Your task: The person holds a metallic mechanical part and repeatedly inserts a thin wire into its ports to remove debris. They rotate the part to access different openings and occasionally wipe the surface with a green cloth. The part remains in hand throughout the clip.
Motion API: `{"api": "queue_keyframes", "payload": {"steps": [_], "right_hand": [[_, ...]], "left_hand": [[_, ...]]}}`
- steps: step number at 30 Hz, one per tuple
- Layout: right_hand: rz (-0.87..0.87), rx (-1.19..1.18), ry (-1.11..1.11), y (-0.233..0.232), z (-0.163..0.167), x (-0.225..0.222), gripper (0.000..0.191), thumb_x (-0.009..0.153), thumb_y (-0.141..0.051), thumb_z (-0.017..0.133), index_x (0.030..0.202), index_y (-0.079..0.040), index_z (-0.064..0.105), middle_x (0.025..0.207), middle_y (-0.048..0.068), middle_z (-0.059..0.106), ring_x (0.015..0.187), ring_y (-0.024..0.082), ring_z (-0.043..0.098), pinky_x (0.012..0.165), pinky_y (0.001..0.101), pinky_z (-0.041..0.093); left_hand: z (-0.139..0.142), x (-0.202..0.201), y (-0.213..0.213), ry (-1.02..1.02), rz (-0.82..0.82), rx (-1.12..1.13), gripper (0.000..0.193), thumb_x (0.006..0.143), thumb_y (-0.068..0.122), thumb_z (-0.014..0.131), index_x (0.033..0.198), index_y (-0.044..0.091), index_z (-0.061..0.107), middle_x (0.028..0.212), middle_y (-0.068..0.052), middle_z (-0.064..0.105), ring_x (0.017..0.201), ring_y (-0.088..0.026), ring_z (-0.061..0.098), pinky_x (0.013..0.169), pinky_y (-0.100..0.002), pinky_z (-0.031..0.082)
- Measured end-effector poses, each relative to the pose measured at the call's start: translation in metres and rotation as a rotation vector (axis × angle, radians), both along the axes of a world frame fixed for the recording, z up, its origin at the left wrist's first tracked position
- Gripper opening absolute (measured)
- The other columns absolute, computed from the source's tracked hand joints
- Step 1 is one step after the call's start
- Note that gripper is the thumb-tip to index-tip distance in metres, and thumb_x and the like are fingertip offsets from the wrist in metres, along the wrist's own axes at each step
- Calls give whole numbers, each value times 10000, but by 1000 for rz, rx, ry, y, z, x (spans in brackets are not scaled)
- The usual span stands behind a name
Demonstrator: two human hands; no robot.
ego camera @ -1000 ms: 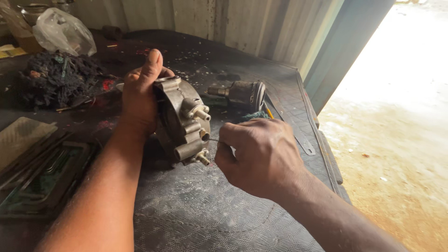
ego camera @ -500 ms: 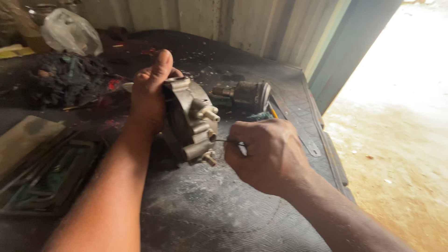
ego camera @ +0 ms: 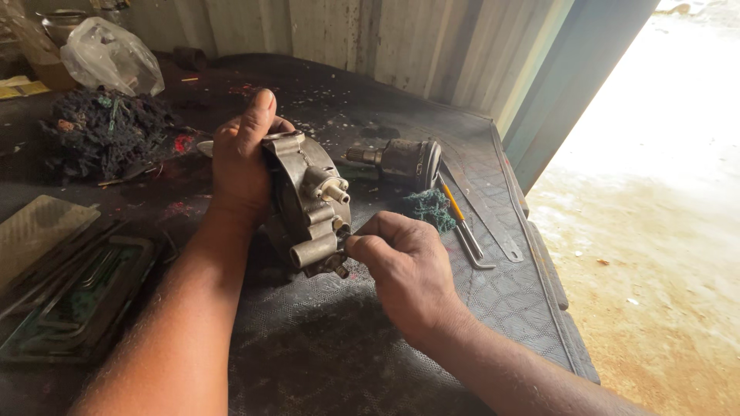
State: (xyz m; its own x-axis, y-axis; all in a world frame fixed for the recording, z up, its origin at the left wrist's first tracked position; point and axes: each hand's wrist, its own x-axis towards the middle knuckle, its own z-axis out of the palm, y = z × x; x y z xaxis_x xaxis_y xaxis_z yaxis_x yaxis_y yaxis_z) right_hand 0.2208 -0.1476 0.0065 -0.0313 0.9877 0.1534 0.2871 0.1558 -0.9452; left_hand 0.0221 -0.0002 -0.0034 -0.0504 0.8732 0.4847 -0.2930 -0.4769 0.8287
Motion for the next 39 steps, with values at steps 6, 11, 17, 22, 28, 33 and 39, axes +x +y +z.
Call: {"api": "queue_keyframes", "payload": {"steps": [6, 11, 17, 22, 28, 33, 39], "right_hand": [[47, -15, 11, 5, 11, 3, 187, 886, -163, 703, 808, -6, 770, 625, 8, 611, 587, 118, 515, 532, 330, 420], [-15, 491, -761, -4, 31, 17, 93, 844, -188, 701, 876, -142, 776, 612, 0, 694, 527, 160, 696, 520, 350, 546], [2, 419, -702, -2, 27, 17, 108, 826, -201, 693, 814, -123, 767, 609, 20, 696, 560, 158, 707, 567, 364, 561], [47, 61, -351, 11, 15, 15, 224, 828, -255, 676, 767, -54, 755, 630, 43, 689, 608, 145, 630, 595, 334, 526], [35, 181, -405, 8, 25, 13, 164, 823, -222, 676, 779, -92, 765, 645, 6, 730, 593, 123, 670, 578, 324, 551], [-24, 683, -1004, -6, 35, 19, 203, 883, -190, 707, 701, -101, 717, 557, 18, 680, 512, 174, 665, 496, 393, 547], [-10, 416, -607, -1, 25, 19, 138, 784, -214, 688, 770, -103, 768, 603, 25, 711, 517, 166, 701, 515, 372, 553]], "left_hand": [[3, -2, -4, -58, -44, -8, 602, 957, 599, 664, 824, 12, 671, 739, -19, 619, 655, -118, 557, 618, -279, 453], [7, 0, -6, 87, -1, -15, 620, 914, 645, 650, 812, 35, 689, 727, -9, 652, 655, -101, 587, 631, -270, 476], [7, 1, -6, 92, 4, -23, 625, 922, 645, 645, 799, 34, 690, 719, -11, 649, 650, -104, 589, 629, -267, 474], [4, 0, -1, -13, -77, -29, 596, 957, 612, 644, 822, 33, 676, 731, -13, 620, 646, -112, 563, 610, -276, 449], [4, -1, -2, 55, -17, -21, 586, 941, 612, 635, 813, 42, 686, 735, -10, 655, 654, -104, 595, 622, -262, 477], [5, 1, -3, 71, -39, 29, 591, 940, 613, 665, 838, 31, 686, 765, -15, 663, 690, -102, 593, 658, -264, 484], [2, 0, 2, 13, -33, -42, 597, 946, 622, 650, 827, 37, 683, 736, -7, 646, 655, -103, 583, 615, -264, 469]]}}
